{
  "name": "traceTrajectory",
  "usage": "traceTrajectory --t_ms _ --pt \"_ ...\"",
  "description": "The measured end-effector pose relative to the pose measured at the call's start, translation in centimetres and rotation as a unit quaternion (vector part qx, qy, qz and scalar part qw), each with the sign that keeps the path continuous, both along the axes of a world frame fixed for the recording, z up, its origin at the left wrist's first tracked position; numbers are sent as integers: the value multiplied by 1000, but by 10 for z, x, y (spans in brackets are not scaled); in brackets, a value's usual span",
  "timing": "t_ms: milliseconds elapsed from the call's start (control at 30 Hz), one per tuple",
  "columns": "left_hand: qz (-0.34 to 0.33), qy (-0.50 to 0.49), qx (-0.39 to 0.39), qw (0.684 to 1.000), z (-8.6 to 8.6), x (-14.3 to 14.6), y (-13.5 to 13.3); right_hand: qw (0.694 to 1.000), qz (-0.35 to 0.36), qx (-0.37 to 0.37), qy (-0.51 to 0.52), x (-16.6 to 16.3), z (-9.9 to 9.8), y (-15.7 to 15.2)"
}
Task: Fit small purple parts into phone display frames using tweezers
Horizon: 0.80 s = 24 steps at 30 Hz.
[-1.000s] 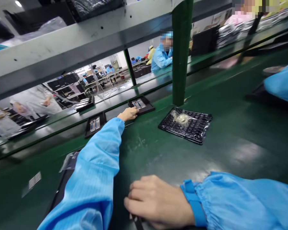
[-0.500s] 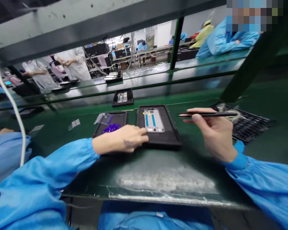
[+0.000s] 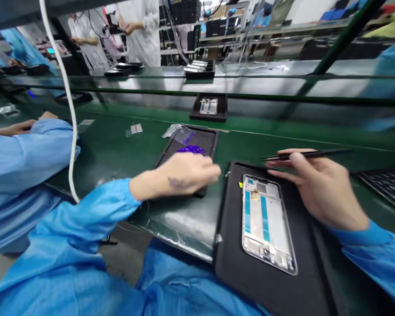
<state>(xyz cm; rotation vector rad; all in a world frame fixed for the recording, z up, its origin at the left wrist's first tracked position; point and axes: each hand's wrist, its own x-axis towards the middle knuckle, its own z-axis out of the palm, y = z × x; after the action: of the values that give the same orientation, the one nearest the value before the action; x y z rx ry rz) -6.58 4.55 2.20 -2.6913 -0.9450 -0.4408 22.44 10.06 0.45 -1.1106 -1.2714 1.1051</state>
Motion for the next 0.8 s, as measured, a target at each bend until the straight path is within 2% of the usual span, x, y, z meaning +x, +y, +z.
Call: traceTrajectory --t_ms 33,100,200,367,567,800 --pt "46 -15 -15 999 0 -10 15 1000 -8 -4 5 1 -1 -1" --pt "95 -40 -55 993 0 -24 39 1000 -26 -11 4 5 -1 -4" --pt "100 -45 -110 988 -1 -29 57 999 -43 -25 -15 8 0 -6" --pt "58 13 -172 983 0 -16 61 998 -44 -26 -30 12 -7 -4" --pt "31 38 -203 978 2 -9 67 999 -37 -8 -35 17 -13 -5" --pt "31 41 -176 983 -6 -8 66 999 -23 -28 -11 11 -6 -8"
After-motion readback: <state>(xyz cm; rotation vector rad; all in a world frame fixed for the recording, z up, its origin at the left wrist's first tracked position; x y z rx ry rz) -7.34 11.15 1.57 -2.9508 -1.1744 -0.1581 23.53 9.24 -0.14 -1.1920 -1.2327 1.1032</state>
